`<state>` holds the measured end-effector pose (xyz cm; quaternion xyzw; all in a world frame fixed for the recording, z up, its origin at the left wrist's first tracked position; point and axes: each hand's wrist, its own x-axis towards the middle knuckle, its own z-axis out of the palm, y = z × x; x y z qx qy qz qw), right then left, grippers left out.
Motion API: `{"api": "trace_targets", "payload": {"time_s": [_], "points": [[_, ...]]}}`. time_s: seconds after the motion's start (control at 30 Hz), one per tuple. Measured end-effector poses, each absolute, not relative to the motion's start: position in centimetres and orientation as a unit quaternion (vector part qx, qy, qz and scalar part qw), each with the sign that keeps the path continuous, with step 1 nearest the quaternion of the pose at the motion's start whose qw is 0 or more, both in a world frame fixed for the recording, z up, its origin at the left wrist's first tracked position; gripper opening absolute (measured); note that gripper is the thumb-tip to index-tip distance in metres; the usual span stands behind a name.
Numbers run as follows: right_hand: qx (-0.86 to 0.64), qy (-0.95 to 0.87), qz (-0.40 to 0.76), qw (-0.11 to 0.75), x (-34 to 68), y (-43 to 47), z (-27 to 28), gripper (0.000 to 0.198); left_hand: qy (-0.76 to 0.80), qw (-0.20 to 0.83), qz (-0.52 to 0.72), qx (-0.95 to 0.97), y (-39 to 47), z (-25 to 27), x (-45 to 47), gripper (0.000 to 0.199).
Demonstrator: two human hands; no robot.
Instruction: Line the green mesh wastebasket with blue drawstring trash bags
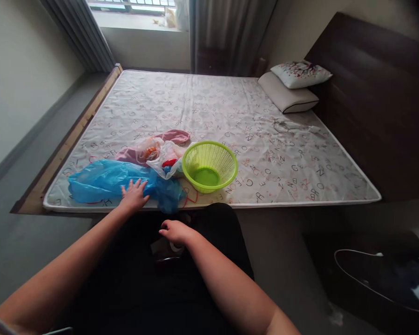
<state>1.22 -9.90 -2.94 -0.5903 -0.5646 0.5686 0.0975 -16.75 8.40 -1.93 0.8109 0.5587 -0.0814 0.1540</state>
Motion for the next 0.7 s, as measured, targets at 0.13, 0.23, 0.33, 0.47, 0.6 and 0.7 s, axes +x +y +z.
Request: {"api": "trace_targets", "payload": {"time_s": [0.13,0.23,0.33,0.47,0.6,0.7], "points": [[-0.611,-0.548,0.559,0.115,1.5,-9.2,-2.8,0.033,0.606,0.137,-0.07,0.78,6.3,-0.9,-21.3,0.08],[-0.643,-0.53,0.538,0.129,1.8,-8.8,-3.1,0.035,0.683,0.12,-0.102,0.714,5.2,-1.2,-25.9,0.075],[-0.673,-0.499,0.527,0.147,2.0,-8.4,-3.2,0.041,0.71,0.168,-0.139,0.669,4.8,-2.1,-29.0,0.072],[-0.689,-0.462,0.533,0.169,1.9,-7.8,-3.3,0.044,0.689,0.183,-0.167,0.681,4.9,-2.5,-28.9,0.064],[-0.692,-0.447,0.539,0.175,1.4,-7.4,-3.7,0.047,0.681,0.194,-0.193,0.679,5.3,-2.0,-27.1,0.054],[-0.712,-0.427,0.526,0.182,1.4,-7.2,-4.1,0.048,0.672,0.193,-0.185,0.691,5.3,-1.8,-26.6,0.048]]}}
